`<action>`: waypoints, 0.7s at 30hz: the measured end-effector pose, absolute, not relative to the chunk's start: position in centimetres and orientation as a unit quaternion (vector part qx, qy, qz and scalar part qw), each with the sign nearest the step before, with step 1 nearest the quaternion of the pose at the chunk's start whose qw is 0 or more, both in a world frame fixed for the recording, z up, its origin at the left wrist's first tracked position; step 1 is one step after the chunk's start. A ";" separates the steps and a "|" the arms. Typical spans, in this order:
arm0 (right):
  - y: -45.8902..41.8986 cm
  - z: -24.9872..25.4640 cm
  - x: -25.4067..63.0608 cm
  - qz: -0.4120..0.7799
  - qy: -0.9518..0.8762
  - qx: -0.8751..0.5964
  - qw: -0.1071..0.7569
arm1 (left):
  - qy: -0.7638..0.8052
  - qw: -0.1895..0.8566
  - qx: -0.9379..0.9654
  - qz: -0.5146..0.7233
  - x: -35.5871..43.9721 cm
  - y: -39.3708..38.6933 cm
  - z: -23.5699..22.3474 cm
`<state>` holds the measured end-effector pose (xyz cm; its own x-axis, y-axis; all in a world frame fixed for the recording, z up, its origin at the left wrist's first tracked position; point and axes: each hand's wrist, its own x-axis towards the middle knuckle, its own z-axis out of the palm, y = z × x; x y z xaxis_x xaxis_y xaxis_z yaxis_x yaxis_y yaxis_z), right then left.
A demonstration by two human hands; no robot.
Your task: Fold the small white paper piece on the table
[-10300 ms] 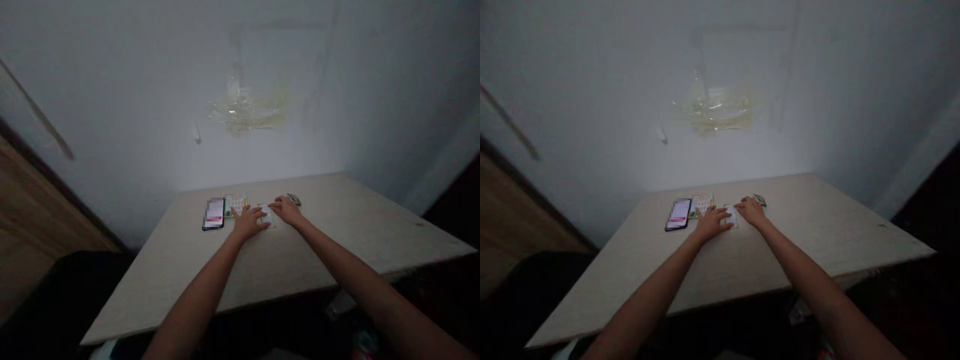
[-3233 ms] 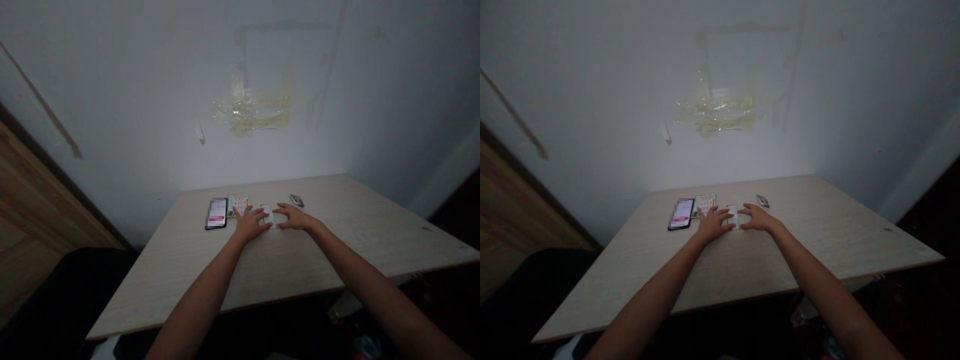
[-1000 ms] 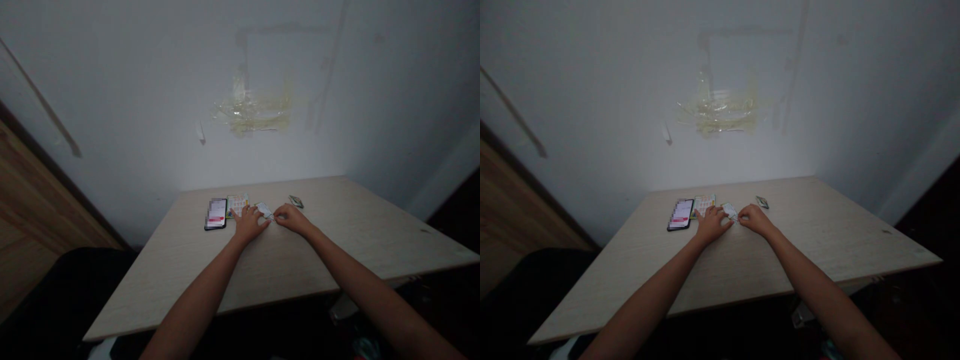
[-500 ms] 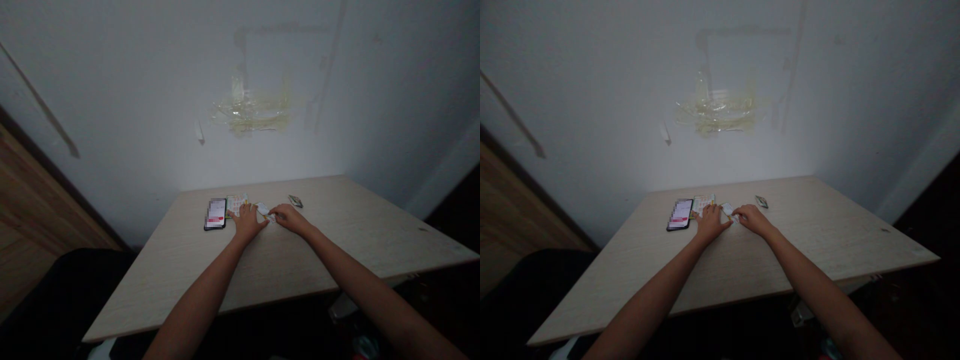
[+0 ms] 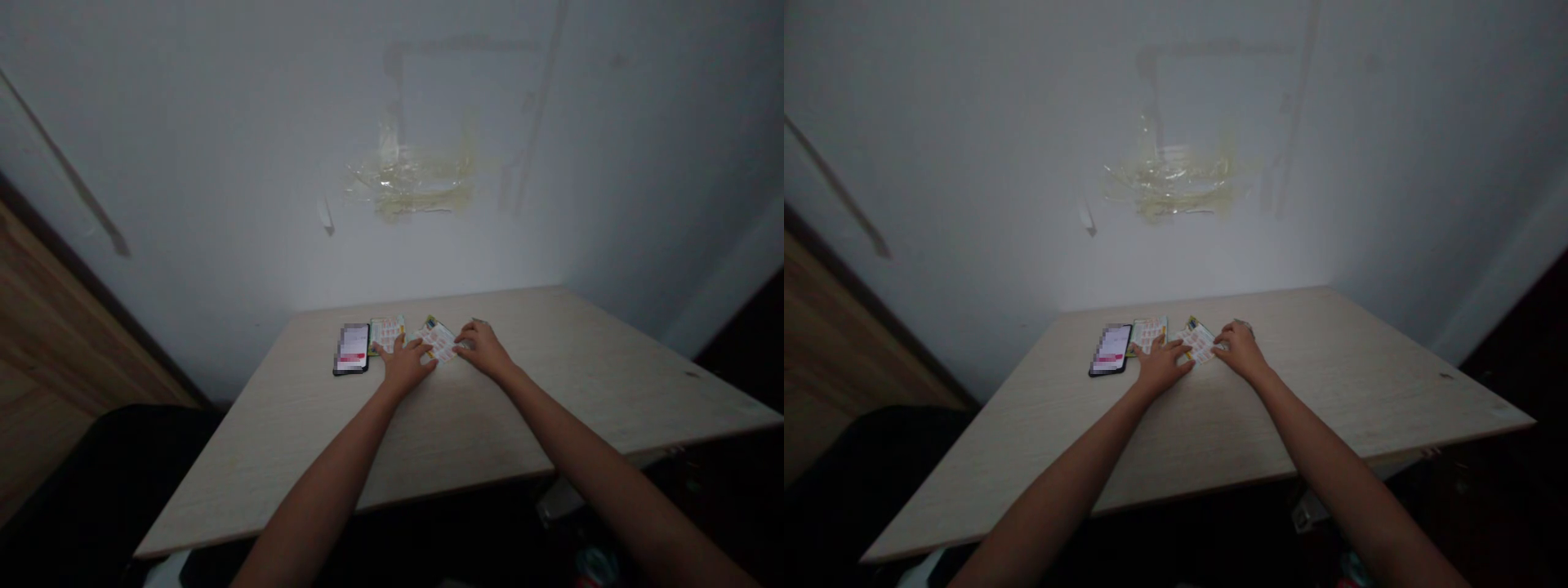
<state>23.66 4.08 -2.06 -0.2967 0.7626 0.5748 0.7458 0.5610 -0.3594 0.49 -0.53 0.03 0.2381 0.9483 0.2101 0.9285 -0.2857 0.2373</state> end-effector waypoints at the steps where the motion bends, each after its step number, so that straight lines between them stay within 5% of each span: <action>1: 4.2 -2.3 23.7 0.017 -0.805 -0.464 0.369 | 0.596 0.036 0.788 0.154 0.5 -0.6 0.1; 21: 4.5 -2.7 24.1 0.165 -0.871 -0.358 0.293 | 0.532 0.059 0.837 0.113 -2.1 -0.2 1.1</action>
<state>24.13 4.49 -2.72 -0.5718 0.7203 0.3927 0.5264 0.6893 -0.4978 -2.11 -0.16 1.08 0.4088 0.9038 0.1265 0.8772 -0.4274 0.2187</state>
